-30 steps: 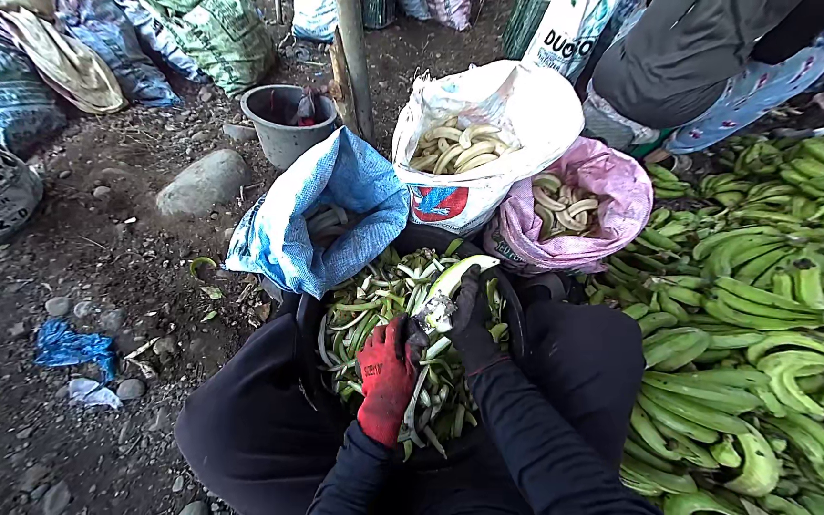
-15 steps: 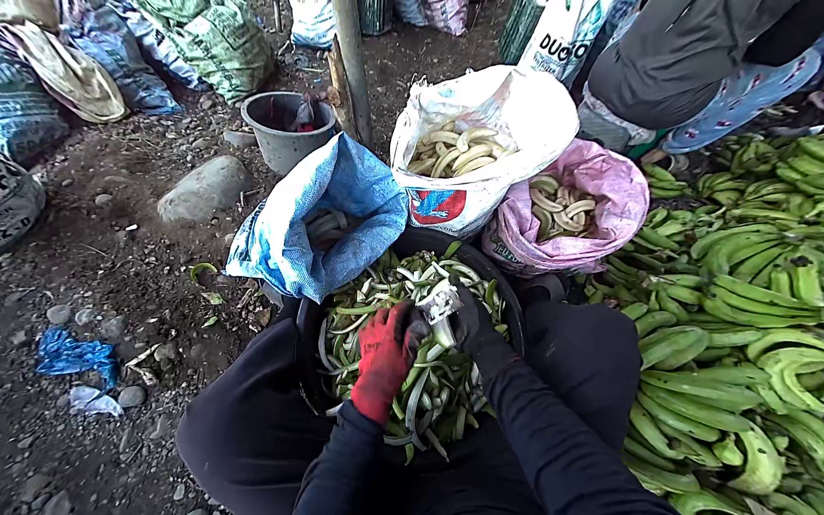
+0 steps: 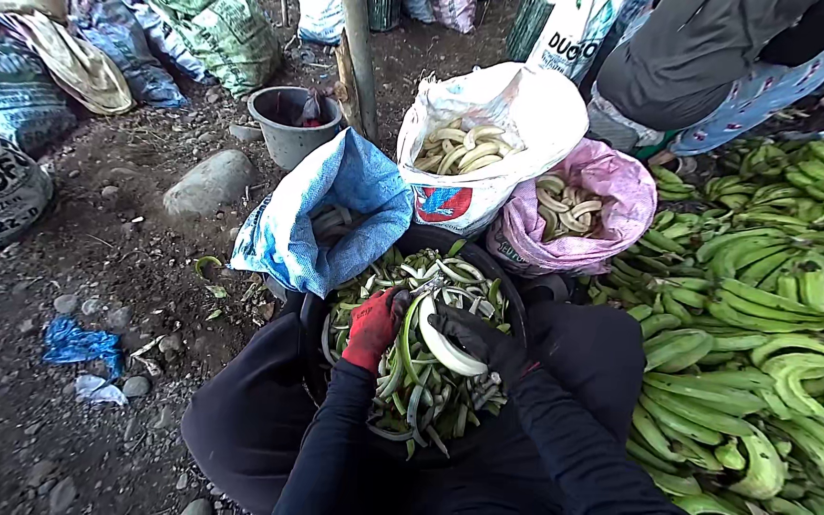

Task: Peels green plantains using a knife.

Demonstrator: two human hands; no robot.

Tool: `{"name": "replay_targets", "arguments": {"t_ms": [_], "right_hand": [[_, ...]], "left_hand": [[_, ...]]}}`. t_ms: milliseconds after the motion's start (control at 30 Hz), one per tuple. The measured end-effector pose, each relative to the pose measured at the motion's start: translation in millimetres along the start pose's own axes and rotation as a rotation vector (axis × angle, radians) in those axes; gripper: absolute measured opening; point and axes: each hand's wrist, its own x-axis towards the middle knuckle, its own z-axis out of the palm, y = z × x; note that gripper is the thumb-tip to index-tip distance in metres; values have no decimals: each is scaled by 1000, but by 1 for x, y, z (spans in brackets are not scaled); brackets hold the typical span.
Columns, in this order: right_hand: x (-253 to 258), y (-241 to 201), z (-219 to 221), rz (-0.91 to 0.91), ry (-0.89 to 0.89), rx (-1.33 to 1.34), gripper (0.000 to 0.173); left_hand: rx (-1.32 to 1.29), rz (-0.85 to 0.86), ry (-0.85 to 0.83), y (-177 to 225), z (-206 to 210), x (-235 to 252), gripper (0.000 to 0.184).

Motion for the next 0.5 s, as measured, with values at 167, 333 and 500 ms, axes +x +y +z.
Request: {"name": "replay_targets", "arguments": {"t_ms": [167,333,500], "right_hand": [[1,5,-1,97,69,130,51],[20,10,-10,35,380,983,57],[26,16,-16,-30,320,1168,58]], "left_hand": [[29,-124,8,10,11,-3,48],[-63,279,220,15,44,-50,57],[55,514,537,4,65,-69,63]]}}
